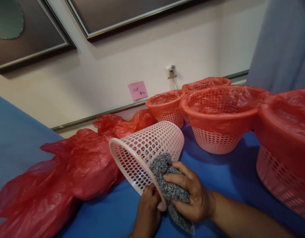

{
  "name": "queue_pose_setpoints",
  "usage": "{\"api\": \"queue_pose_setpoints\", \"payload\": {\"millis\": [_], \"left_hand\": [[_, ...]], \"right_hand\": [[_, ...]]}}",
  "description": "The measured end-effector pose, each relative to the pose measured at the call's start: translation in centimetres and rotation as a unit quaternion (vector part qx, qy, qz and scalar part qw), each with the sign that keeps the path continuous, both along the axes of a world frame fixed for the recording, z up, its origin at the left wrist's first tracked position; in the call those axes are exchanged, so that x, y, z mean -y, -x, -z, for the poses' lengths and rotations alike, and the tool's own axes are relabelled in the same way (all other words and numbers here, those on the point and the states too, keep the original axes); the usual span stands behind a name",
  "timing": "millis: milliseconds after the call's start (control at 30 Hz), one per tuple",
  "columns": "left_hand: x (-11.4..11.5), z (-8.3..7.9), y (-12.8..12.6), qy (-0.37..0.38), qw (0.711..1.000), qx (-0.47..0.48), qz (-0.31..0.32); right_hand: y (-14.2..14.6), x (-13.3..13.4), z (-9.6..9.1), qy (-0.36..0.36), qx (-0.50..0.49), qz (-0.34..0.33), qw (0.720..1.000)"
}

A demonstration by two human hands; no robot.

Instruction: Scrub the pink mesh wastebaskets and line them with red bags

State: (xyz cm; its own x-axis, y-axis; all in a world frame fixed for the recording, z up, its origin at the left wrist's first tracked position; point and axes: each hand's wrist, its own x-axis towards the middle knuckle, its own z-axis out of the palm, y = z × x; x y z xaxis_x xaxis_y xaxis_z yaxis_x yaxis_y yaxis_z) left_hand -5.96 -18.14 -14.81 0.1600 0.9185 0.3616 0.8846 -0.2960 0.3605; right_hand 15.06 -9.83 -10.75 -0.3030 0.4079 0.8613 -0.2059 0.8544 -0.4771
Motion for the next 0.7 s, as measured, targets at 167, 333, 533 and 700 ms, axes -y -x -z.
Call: {"api": "queue_pose_setpoints", "payload": {"millis": [167,333,533,700], "left_hand": [[0.4,-0.9,-0.2,-0.002,1.000,0.029,0.003],[0.5,-3.1,-1.1,-0.046,0.986,0.159,-0.002],[0.2,-4.3,-0.9,-0.012,0.953,0.294,-0.077],[0.4,-3.3,-0.1,-0.017,0.958,0.276,-0.076]], "right_hand": [[0.1,-0.5,-0.1,-0.021,0.017,-0.026,0.999],[0.9,-0.5,0.4,-0.072,0.073,-0.052,0.993],[0.8,-3.0,1.6,0.066,0.060,0.123,0.988],[0.1,-7.2,2.4,0.275,-0.013,0.277,0.921]]}}
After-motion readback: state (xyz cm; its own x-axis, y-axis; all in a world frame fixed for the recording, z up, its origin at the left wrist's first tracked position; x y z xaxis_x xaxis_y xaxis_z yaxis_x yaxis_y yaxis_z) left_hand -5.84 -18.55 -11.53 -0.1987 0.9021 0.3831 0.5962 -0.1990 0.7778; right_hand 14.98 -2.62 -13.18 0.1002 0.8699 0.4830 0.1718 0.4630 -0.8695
